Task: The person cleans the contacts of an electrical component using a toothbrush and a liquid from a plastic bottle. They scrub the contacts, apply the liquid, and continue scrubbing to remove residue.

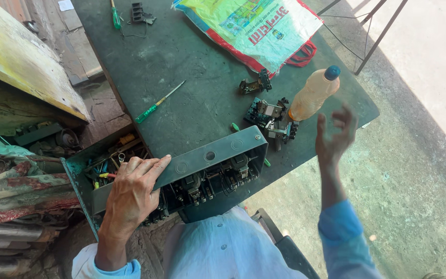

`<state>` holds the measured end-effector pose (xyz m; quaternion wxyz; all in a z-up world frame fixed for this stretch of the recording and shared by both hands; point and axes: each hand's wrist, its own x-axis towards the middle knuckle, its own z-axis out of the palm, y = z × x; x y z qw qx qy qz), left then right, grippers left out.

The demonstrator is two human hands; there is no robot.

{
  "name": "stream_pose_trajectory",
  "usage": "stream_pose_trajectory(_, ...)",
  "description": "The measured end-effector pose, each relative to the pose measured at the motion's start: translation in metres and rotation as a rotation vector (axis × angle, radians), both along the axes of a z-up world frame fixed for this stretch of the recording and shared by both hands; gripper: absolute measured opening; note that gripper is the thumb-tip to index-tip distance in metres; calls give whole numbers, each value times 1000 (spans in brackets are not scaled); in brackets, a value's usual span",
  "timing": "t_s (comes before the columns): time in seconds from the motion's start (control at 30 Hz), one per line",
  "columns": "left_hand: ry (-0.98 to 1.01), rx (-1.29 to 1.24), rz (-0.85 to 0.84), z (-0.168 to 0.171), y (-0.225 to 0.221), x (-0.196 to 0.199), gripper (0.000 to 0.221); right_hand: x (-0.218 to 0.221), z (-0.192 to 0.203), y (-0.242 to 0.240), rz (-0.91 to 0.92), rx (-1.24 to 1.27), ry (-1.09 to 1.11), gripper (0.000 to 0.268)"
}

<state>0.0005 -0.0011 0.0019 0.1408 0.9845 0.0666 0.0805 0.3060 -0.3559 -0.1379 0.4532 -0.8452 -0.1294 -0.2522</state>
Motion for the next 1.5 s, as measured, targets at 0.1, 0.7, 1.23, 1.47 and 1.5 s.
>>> stream_pose_trajectory(0.1,-24,1,-9,4,-2,4,70,-52,-18,9,120,-145,86,11)
stream_pose_trajectory(0.7,-58,147,-95,-5,-60,59,51,-142,-11,-11,181,-162,795,21)
stream_pose_trajectory(1.23,-8,166,-89,5,-58,65,52,-193,18,-49,557,378,920,31)
stream_pose_trajectory(1.47,7,204,-164,6,-83,80,62,-188,72,18,472,-860,403,58)
stream_pose_trajectory(1.5,4,206,-161,6,-83,82,62,-188,82,21,495,-976,364,65)
